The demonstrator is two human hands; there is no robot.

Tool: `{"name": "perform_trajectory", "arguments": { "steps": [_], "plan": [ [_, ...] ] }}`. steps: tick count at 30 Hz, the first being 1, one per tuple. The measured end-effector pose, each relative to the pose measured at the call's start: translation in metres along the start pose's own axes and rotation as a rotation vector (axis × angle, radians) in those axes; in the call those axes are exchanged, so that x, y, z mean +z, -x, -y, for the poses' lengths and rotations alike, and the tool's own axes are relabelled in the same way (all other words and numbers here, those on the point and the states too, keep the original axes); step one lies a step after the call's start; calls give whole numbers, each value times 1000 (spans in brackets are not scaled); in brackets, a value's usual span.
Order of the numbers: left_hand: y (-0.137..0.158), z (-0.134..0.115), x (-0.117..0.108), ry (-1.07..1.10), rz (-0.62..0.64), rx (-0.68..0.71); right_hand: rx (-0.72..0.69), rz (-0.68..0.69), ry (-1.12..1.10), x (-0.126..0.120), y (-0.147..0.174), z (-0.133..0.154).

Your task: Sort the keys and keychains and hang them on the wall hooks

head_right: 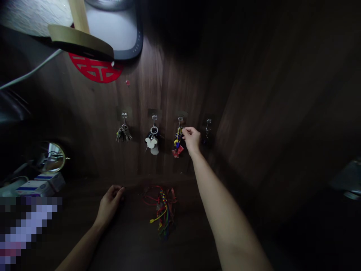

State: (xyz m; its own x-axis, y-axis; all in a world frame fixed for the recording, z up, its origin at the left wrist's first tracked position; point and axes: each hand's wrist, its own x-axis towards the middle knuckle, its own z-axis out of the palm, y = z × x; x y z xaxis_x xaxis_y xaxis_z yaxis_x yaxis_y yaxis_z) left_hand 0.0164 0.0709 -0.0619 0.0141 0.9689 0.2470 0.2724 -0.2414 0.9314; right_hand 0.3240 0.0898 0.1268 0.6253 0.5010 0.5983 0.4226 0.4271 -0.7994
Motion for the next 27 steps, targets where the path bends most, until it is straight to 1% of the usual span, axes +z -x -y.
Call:
{"name": "perform_trajectory", "arguments": {
  "steps": [5,11,22,24,27],
  "plan": [
    [0,-2,-1,-28,6,4,-40,-21,3,0,-1,4],
    [1,-3,-2,-19,6,-12,-65,-13,-80,0,-1,6],
    [1,-2,-1,-14,9,-12,3,1,-94,2,3,7],
    [1,-2,-1,-11,10,-20,36,-7,-144,2,2,7],
    [1,-3,-2,-18,14,-15,134,-1,-277,1,1,8]
  ]
}}
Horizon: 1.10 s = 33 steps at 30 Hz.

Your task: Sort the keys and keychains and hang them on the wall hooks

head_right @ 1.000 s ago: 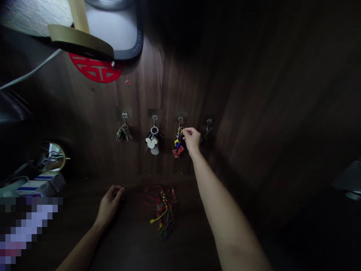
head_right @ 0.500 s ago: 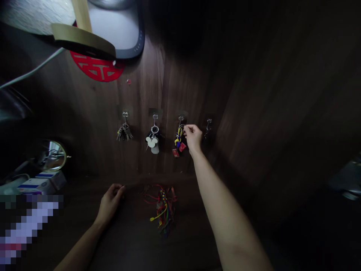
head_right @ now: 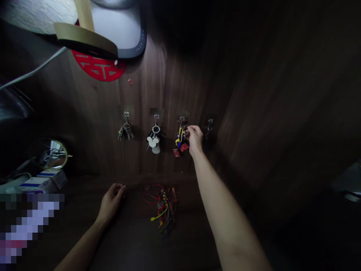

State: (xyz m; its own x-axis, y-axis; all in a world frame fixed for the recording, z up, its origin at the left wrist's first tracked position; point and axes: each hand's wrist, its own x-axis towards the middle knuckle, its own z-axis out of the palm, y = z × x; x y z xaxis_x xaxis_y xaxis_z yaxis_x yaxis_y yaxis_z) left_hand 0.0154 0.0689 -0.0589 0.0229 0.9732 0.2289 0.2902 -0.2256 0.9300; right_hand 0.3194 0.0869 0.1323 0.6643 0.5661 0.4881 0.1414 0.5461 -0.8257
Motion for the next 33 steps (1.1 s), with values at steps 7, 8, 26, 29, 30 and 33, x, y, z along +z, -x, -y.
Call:
{"name": "perform_trajectory", "arguments": {
  "steps": [7,8,26,29,30,33],
  "plan": [
    [-1,1,0,14,-12,9,70,69,162,-4,6,-1],
    [-1,1,0,11,-16,14,72,72,177,-3,7,-1],
    [-1,4,1,35,0,5,-184,0,238,6,2,5],
    [-1,4,1,39,-10,5,-186,100,242,4,7,14],
    [-1,4,1,46,-13,3,-163,171,271,3,11,16],
    [-1,3,2,96,3,-5,-41,498,423,3,34,14]
  ]
}}
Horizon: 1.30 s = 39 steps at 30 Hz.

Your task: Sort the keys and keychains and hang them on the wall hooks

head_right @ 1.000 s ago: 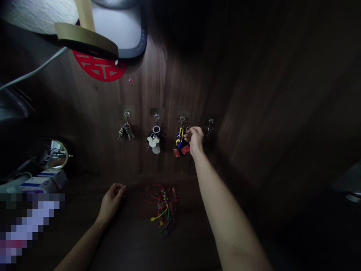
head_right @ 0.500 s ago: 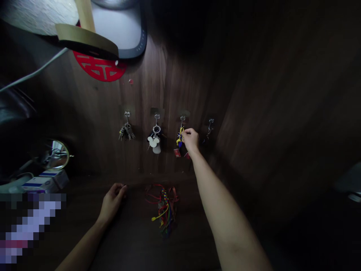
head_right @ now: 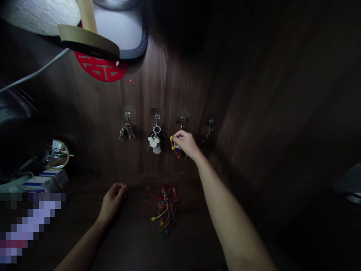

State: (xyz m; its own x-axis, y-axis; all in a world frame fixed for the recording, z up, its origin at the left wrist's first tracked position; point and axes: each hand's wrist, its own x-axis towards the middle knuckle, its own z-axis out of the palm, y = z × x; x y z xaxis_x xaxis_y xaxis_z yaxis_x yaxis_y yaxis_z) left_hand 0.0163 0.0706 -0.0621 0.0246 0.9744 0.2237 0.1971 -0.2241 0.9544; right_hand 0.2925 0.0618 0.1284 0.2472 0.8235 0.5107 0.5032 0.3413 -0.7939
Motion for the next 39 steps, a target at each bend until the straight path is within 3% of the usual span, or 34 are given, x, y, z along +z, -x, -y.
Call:
{"name": "perform_trajectory", "arguments": {
  "steps": [2,4,9,13,20,24,28,31,35,39],
  "plan": [
    [0,-1,1,60,18,12,22,209,59,16,18,-4],
    [1,-3,3,128,32,42,49,310,102,38,37,-12],
    [3,-8,6,207,64,102,38,459,299,95,78,-32],
    [4,-7,7,228,113,79,16,508,358,122,98,-31],
    [2,-3,7,219,115,103,35,577,341,132,108,-25],
    [3,-4,7,229,208,75,50,549,315,133,111,-28],
    [4,-6,6,205,183,84,68,550,162,131,109,-36],
    [3,-4,6,204,109,81,105,374,-31,116,94,-42],
    [-1,3,7,261,80,38,232,-105,-233,76,63,-39],
    [-1,3,8,219,106,16,99,-393,-360,30,32,-24]
  ]
}}
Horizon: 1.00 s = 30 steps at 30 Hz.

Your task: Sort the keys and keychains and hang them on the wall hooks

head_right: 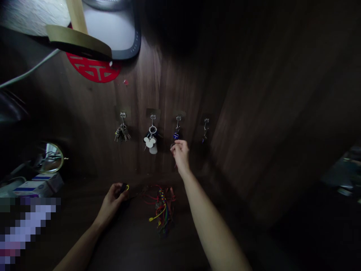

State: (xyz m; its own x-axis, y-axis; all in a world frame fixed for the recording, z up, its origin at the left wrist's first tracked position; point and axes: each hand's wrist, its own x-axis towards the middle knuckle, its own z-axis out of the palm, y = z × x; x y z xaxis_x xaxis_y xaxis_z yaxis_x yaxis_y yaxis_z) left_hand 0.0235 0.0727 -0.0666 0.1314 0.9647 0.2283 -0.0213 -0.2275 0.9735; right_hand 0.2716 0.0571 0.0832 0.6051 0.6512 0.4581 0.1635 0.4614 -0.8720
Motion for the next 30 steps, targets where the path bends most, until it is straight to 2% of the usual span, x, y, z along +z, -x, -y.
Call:
{"name": "perform_trajectory", "arguments": {
  "steps": [3,5,9,13,20,30],
  "plan": [
    [1,-6,0,-41,34,-6,-135,-111,-34,-8,-26,18],
    [2,-8,1,-41,39,-10,-167,-117,-27,-8,-42,24],
    [1,-7,1,-14,33,-17,-184,-87,40,-1,-66,26],
    [0,-3,-1,3,23,-14,-146,-111,134,7,-76,19],
    [-2,-1,-2,-14,23,-5,-80,-92,134,8,-61,-1],
    [0,-8,0,-38,19,-24,-132,-47,18,-11,-29,-41]
  ]
}}
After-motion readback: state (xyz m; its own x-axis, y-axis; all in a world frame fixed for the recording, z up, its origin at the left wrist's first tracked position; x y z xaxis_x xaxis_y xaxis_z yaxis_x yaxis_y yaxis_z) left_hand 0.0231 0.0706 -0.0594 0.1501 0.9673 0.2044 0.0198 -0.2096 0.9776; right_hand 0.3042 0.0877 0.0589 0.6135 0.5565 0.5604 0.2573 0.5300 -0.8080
